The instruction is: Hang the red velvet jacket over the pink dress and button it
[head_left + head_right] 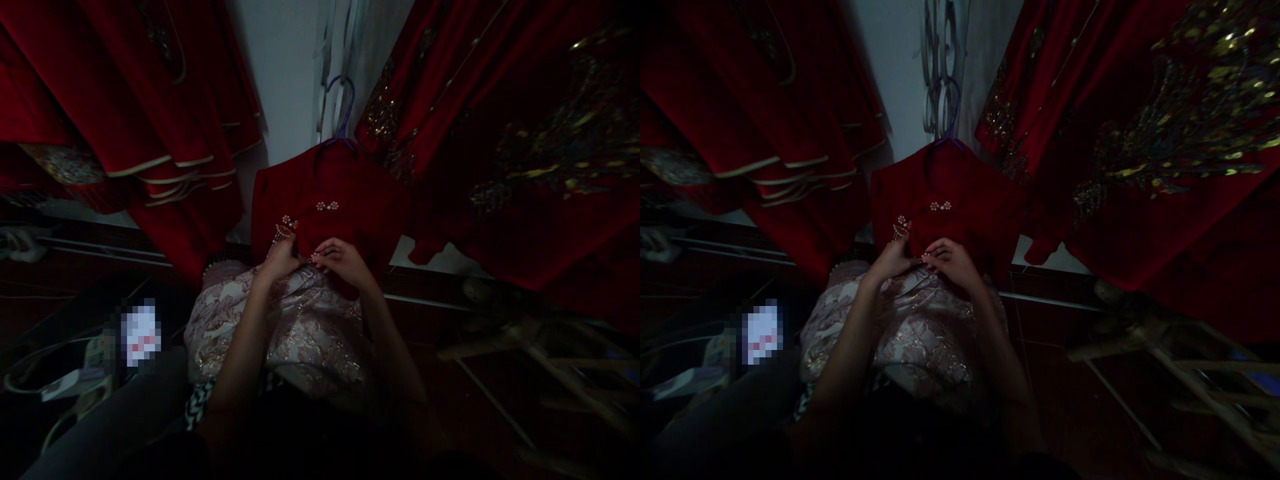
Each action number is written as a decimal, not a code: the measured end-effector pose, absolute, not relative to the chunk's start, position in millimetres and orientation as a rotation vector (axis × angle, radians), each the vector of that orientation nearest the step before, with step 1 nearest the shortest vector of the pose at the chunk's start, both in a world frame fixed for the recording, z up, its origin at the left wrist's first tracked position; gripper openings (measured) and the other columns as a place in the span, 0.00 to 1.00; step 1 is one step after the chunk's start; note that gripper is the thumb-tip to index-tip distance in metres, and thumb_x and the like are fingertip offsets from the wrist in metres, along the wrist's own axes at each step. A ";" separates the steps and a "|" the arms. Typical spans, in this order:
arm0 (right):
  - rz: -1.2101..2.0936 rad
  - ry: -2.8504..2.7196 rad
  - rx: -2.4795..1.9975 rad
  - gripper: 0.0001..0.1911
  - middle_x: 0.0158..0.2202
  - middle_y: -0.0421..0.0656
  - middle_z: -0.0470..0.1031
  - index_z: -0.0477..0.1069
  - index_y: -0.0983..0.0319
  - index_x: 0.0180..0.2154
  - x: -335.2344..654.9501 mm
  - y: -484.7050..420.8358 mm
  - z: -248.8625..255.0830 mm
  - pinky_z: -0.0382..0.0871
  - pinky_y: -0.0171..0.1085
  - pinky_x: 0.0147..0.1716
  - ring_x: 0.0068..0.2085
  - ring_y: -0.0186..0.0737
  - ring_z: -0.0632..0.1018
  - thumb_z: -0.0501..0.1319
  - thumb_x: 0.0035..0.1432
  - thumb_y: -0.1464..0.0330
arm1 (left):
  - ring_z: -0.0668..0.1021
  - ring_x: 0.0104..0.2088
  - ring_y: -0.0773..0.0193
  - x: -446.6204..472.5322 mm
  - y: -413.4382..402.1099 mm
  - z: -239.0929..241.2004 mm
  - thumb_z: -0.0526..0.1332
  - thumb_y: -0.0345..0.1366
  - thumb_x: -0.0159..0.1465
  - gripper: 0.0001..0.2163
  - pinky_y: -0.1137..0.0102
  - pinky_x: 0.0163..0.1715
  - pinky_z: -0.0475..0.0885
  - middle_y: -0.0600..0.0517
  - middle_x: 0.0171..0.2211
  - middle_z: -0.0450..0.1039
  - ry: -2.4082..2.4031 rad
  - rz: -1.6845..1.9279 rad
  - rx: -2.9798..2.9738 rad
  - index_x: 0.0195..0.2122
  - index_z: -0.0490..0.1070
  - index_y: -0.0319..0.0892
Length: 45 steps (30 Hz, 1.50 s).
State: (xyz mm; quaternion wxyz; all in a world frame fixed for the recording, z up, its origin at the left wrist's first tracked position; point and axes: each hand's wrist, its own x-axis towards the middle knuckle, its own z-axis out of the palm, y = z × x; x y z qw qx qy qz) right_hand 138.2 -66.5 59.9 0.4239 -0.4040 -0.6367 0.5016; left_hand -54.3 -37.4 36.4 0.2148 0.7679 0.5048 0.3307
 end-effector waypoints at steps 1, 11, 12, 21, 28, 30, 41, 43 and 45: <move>1.149 -1.568 -1.045 0.14 0.31 0.41 0.76 0.69 0.61 0.34 134.7 -64.0 55.5 0.72 0.31 0.25 0.29 0.34 0.77 0.66 0.49 0.60 | 0.77 0.32 0.61 -53.7 -37.6 35.6 0.66 0.38 0.52 0.16 0.71 0.30 0.67 0.50 0.32 0.75 1.383 0.916 2.140 0.40 0.67 0.41; 0.807 -1.653 -1.145 0.04 0.33 0.39 0.77 0.69 0.60 0.32 128.1 -49.2 33.1 0.72 0.31 0.32 0.32 0.33 0.78 0.60 0.54 0.67 | 0.74 0.27 0.65 -47.9 -40.0 34.7 0.62 0.41 0.57 0.10 0.73 0.26 0.64 0.52 0.28 0.73 1.368 0.899 2.154 0.36 0.68 0.40; 0.806 -1.675 -1.145 0.04 0.33 0.39 0.77 0.70 0.60 0.32 128.4 -49.5 33.5 0.72 0.31 0.33 0.32 0.33 0.78 0.60 0.54 0.67 | 0.74 0.26 0.65 -47.9 -40.2 34.8 0.62 0.41 0.56 0.10 0.72 0.26 0.64 0.52 0.27 0.73 1.373 0.898 2.149 0.34 0.68 0.40; 0.708 -1.745 -1.194 0.02 0.33 0.40 0.77 0.70 0.60 0.32 129.3 -48.4 29.7 0.72 0.32 0.34 0.32 0.33 0.78 0.59 0.54 0.69 | 0.79 0.31 0.63 -49.0 -36.1 27.6 0.64 0.38 0.54 0.08 0.71 0.32 0.71 0.49 0.30 0.78 1.319 0.929 1.900 0.29 0.69 0.39; 0.757 -1.741 -1.138 0.03 0.31 0.39 0.76 0.70 0.60 0.33 127.8 -50.6 33.8 0.71 0.31 0.33 0.32 0.33 0.78 0.61 0.53 0.69 | 0.79 0.30 0.63 -44.3 -38.9 35.6 0.69 0.39 0.50 0.11 0.70 0.32 0.73 0.48 0.29 0.78 1.312 0.974 1.645 0.27 0.70 0.37; 0.733 -1.735 -1.145 0.03 0.31 0.39 0.76 0.70 0.60 0.32 126.7 -51.1 34.8 0.71 0.31 0.32 0.32 0.33 0.78 0.61 0.53 0.69 | 0.79 0.29 0.64 -43.4 -39.5 37.2 0.68 0.37 0.50 0.10 0.70 0.32 0.73 0.49 0.28 0.78 1.330 0.985 1.644 0.27 0.71 0.37; 0.734 -1.704 -1.139 0.03 0.32 0.40 0.77 0.70 0.60 0.33 125.4 -50.1 31.3 0.72 0.31 0.33 0.33 0.33 0.78 0.60 0.55 0.67 | 0.78 0.27 0.64 -45.6 -37.4 33.0 0.67 0.36 0.50 0.06 0.71 0.30 0.72 0.50 0.27 0.79 1.327 0.992 1.680 0.26 0.75 0.38; 0.718 -1.712 -1.141 0.04 0.33 0.40 0.77 0.70 0.60 0.33 126.3 -49.5 31.1 0.72 0.31 0.34 0.33 0.33 0.78 0.59 0.55 0.67 | 0.78 0.27 0.65 -47.0 -36.6 31.7 0.66 0.37 0.51 0.07 0.71 0.30 0.72 0.50 0.27 0.78 1.315 0.999 1.718 0.26 0.74 0.39; 0.703 -1.733 -1.159 0.04 0.33 0.41 0.77 0.70 0.60 0.34 128.9 -49.2 32.3 0.72 0.32 0.33 0.33 0.33 0.78 0.60 0.55 0.67 | 0.78 0.28 0.66 -49.6 -35.7 30.4 0.66 0.38 0.51 0.08 0.72 0.30 0.71 0.51 0.27 0.78 1.298 0.984 1.746 0.26 0.72 0.39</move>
